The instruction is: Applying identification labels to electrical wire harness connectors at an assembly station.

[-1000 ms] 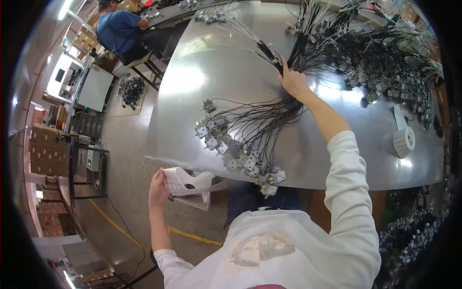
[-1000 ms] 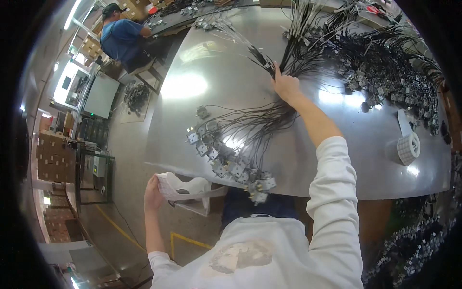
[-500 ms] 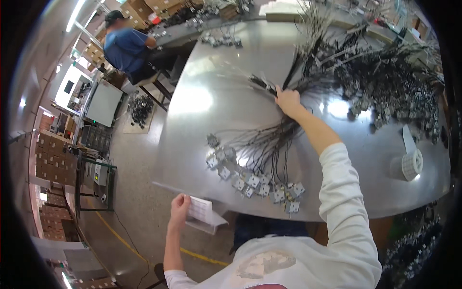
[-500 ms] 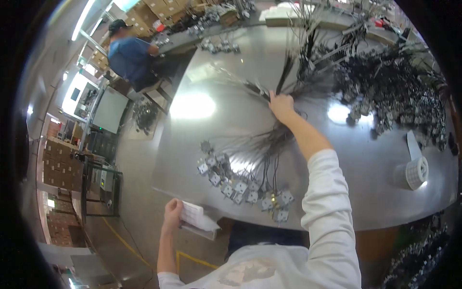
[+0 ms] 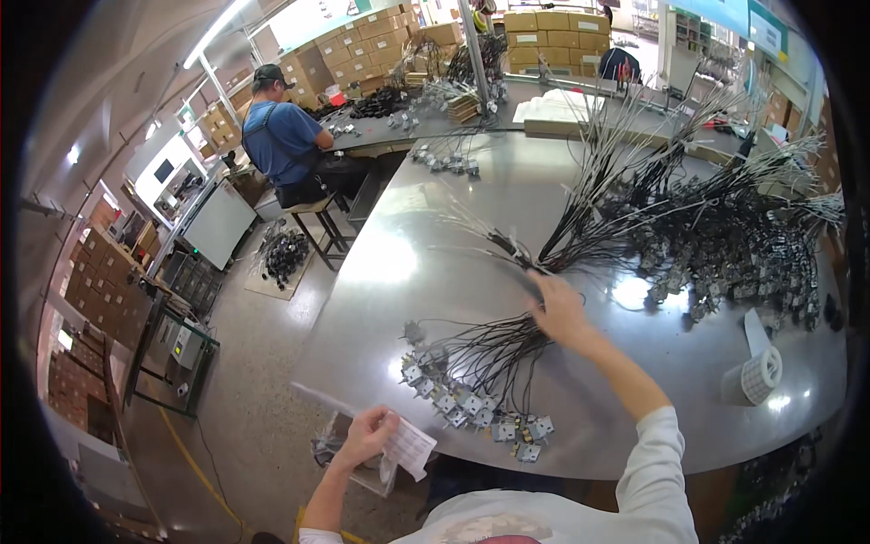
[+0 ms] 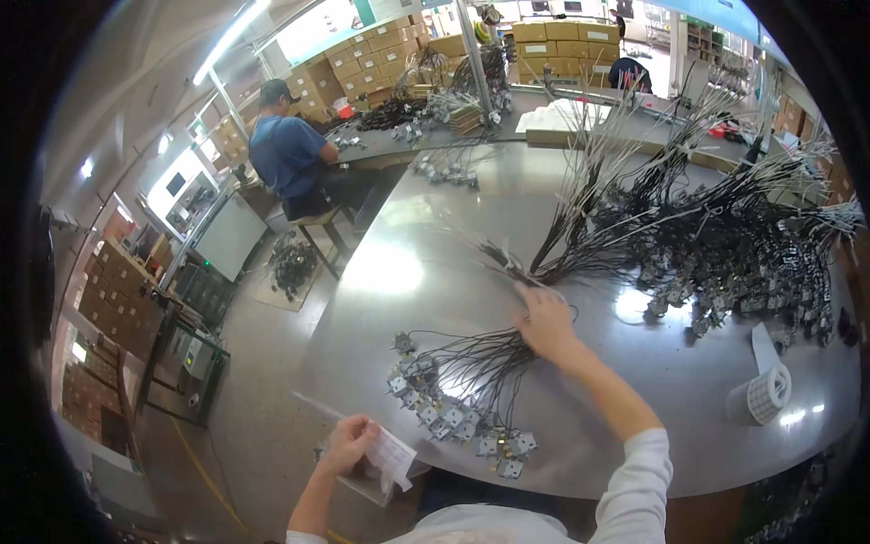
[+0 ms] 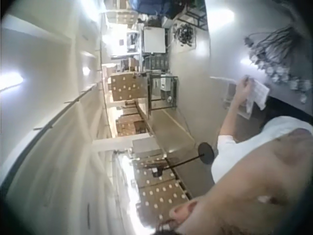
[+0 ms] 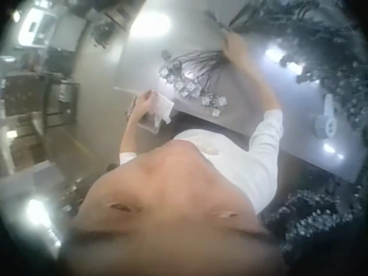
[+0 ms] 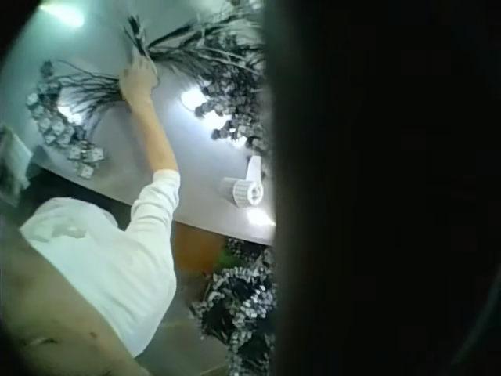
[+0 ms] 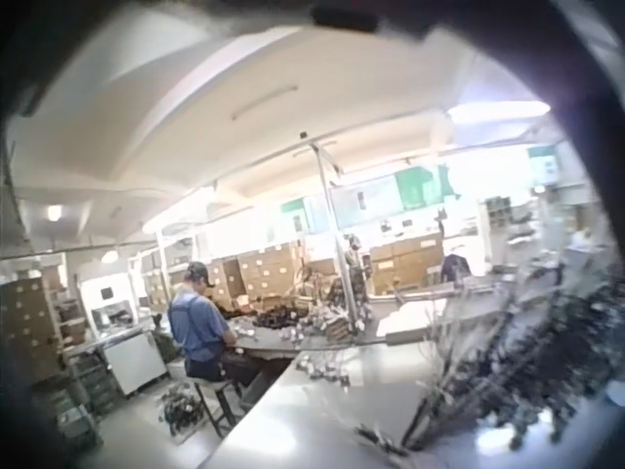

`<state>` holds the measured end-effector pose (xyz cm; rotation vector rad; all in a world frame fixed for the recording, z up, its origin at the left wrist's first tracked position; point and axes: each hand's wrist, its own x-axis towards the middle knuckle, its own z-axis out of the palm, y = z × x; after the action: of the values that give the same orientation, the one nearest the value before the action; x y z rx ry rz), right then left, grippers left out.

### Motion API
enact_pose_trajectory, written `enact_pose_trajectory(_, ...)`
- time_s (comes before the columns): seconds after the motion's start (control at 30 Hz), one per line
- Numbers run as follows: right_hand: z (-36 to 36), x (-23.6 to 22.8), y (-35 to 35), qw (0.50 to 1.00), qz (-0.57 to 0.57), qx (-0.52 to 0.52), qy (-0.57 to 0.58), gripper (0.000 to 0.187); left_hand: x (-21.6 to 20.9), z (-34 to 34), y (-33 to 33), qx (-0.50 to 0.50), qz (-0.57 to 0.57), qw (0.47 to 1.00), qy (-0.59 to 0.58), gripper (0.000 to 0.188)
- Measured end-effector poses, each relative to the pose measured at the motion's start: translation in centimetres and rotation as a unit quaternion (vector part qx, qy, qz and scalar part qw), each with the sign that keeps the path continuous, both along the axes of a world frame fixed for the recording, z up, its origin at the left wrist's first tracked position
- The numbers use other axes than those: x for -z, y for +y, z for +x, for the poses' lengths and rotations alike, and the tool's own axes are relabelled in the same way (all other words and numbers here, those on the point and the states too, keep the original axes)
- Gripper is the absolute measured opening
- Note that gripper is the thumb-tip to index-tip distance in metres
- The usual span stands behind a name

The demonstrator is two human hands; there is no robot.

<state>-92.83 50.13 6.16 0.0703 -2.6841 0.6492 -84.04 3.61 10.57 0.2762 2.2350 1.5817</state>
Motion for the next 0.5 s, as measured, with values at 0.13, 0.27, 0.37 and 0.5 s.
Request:
enact_pose_trajectory(0.13,7.3,-2.0,-2.8,0.983,-0.099,-0.118,-0.095,0.057,-0.2,-1.5,2.6,0.022,-0.131,0.99,0.055,0.029)
enact_pose_trajectory(0.27,12.3,-3.3,-5.5,0.967,-0.193,-0.148,-0.076,0.058,-0.9,-3.1,5.4,-0.028,-0.043,0.988,0.144,0.029)
enact_pose_trajectory(0.37,15.5,-3.4,-7.5,0.971,-0.179,-0.148,-0.059,0.061,-2.2,-3.2,6.6,0.049,-0.02,0.991,0.119,0.029)
enact_pose_trajectory(0.5,18.4,-2.9,-9.6,0.976,-0.148,-0.141,-0.069,0.067,-3.3,-2.3,8.6,0.245,-0.004,0.969,0.039,0.029)
